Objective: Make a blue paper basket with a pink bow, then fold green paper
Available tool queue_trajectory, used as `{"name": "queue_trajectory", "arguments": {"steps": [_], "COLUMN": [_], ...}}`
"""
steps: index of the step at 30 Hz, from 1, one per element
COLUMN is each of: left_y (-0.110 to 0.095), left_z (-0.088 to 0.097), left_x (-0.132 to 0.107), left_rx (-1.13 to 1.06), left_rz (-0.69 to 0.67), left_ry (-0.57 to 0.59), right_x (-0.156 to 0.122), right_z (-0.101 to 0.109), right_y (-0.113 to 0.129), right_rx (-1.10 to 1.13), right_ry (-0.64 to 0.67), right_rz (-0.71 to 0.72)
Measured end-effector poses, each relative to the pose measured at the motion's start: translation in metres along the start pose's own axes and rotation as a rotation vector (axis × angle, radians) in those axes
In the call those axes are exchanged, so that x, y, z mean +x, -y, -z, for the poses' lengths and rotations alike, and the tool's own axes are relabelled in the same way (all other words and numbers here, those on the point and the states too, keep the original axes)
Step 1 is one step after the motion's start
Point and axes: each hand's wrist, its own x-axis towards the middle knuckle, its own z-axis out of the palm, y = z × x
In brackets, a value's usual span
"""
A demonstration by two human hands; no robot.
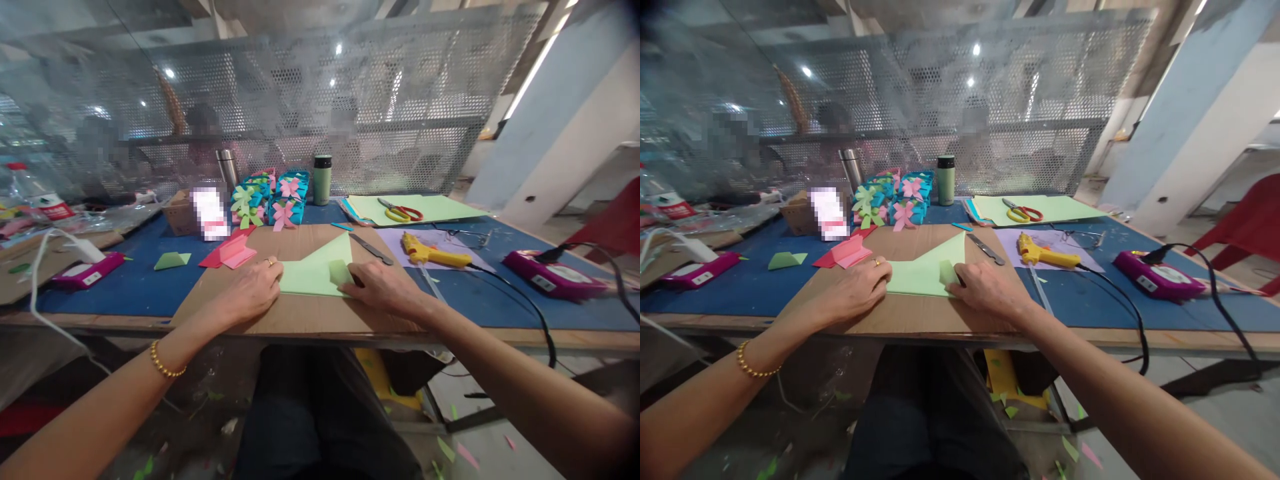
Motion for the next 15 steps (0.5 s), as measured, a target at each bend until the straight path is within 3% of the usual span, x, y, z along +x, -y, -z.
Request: {"name": "queue_trajectory", "arguments": {"steps": [8,15], "left_y": [-0.026,-0.028], "left_z": [-0.011,-0.001], "left_x": [0.012,0.013], "left_rx": [0.056,0.058], "left_rz": [0.209,0.228], "left_ry": [-0.032,0.04], "right_x": [-0.002,-0.011], "right_z": [0.005,0.006], "right_y": [0.004,0.002], "right_rx": [-0.026,-0.05], "right_ry": [-0.002,-0.093], "right_rz": [-0.036,-0.005]}}
